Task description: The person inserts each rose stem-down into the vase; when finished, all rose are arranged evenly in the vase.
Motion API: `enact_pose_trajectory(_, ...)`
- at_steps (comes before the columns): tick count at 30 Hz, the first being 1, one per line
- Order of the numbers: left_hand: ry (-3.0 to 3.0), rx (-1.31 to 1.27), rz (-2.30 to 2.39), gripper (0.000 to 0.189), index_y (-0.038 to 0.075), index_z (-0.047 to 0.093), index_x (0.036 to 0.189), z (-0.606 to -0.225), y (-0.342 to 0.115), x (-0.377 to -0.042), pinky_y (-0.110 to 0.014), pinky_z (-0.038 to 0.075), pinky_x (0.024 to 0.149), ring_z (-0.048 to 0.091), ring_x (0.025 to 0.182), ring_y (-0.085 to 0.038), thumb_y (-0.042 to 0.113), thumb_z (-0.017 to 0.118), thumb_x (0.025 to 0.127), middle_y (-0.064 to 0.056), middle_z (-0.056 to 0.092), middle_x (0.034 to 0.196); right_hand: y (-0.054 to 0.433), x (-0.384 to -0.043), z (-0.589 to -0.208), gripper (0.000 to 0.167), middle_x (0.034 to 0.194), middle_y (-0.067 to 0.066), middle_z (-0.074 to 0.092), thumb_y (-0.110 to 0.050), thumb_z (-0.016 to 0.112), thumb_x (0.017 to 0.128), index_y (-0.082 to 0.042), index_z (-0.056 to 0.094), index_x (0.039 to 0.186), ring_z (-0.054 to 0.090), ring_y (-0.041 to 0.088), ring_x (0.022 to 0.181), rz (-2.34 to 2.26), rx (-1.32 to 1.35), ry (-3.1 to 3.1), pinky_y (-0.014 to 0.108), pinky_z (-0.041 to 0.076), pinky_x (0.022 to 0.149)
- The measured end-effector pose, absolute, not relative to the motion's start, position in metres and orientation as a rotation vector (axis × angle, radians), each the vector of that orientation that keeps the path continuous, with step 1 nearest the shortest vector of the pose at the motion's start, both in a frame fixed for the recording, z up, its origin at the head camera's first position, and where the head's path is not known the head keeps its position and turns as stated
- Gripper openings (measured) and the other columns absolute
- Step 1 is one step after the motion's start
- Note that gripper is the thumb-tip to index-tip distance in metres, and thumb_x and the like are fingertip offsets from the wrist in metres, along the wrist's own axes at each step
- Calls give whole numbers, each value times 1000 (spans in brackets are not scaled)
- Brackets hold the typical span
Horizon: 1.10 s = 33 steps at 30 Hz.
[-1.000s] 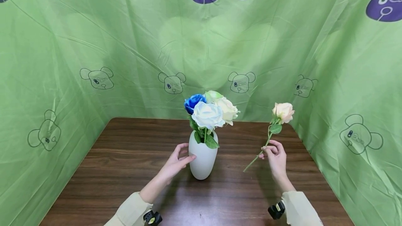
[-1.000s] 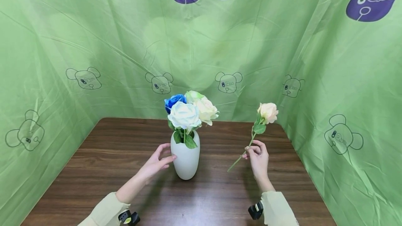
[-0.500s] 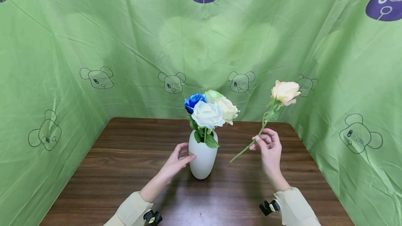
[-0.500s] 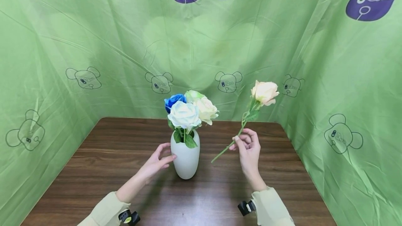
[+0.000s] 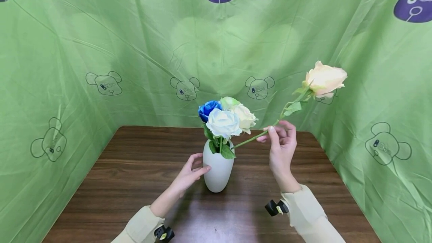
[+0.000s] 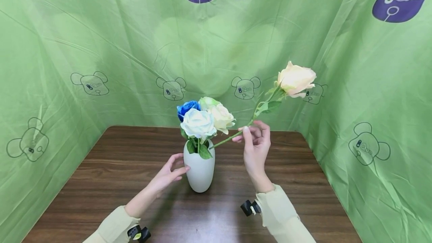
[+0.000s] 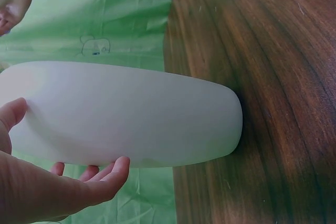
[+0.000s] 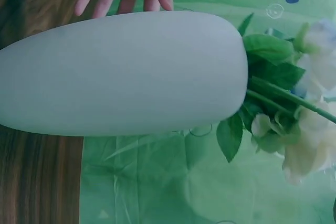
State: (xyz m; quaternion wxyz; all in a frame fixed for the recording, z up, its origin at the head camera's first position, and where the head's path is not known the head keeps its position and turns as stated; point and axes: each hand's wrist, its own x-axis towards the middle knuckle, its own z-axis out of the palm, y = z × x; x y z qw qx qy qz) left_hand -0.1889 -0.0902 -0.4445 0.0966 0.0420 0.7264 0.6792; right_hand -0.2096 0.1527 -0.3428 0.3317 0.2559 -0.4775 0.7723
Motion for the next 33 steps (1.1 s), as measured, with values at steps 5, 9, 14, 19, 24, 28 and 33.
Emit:
enact_pose_trajectory(5,2154,130,2010,60,9,34,128,-444,-90,-188,-40,39,76,43,110,-36,29,64,81,-20,38,126,139,-212,-344,26,77,21,57,10,51,84,9,40,107,59,19,55,1890,700,-1486,28,48,54)
enact_pose_trajectory(9,2156,120,2014,60,9,34,128,-444,-90,-188,-42,39,77,43,110,-36,29,65,80,-20,39,126,129,-211,-352,26,76,18,60,9,55,81,6,45,106,55,15,51,1666,726,-1722,23,44,45)
enact_pose_trajectory(14,2153,112,2019,59,11,35,127,-444,-89,-188,-42,39,78,43,110,-35,28,65,80,-19,39,126,119,-211,-367,25,72,8,62,5,59,80,-1,49,102,50,11,47,1449,745,-1901,21,38,42)
enact_pose_trajectory(19,2154,119,2015,58,10,35,128,-442,-89,-188,-41,39,78,43,110,-36,27,65,80,-20,38,126,113,-211,-381,25,68,-2,62,1,63,79,-7,51,99,49,8,50,1330,668,-2020,22,39,45)
enact_pose_trajectory(24,2154,133,2012,58,9,34,128,-443,-89,-188,-41,40,77,43,110,-37,28,64,81,-21,38,126,112,-210,-387,25,62,-3,60,-1,63,78,-6,52,99,51,7,51,1252,628,-2082,22,41,45)
enact_pose_trajectory(28,2152,127,2017,58,10,34,128,-443,-89,-188,-42,39,78,43,110,-36,27,65,81,-20,38,126,115,-208,-382,21,65,-1,60,2,61,77,-6,57,96,52,8,53,1254,623,-2004,19,40,46)
enact_pose_trajectory(33,2158,118,2020,59,10,35,128,-442,-88,-188,-42,39,78,43,109,-36,27,65,81,-19,39,126,119,-204,-354,11,60,3,53,8,60,77,1,61,86,43,9,48,1357,606,-1774,19,34,43)
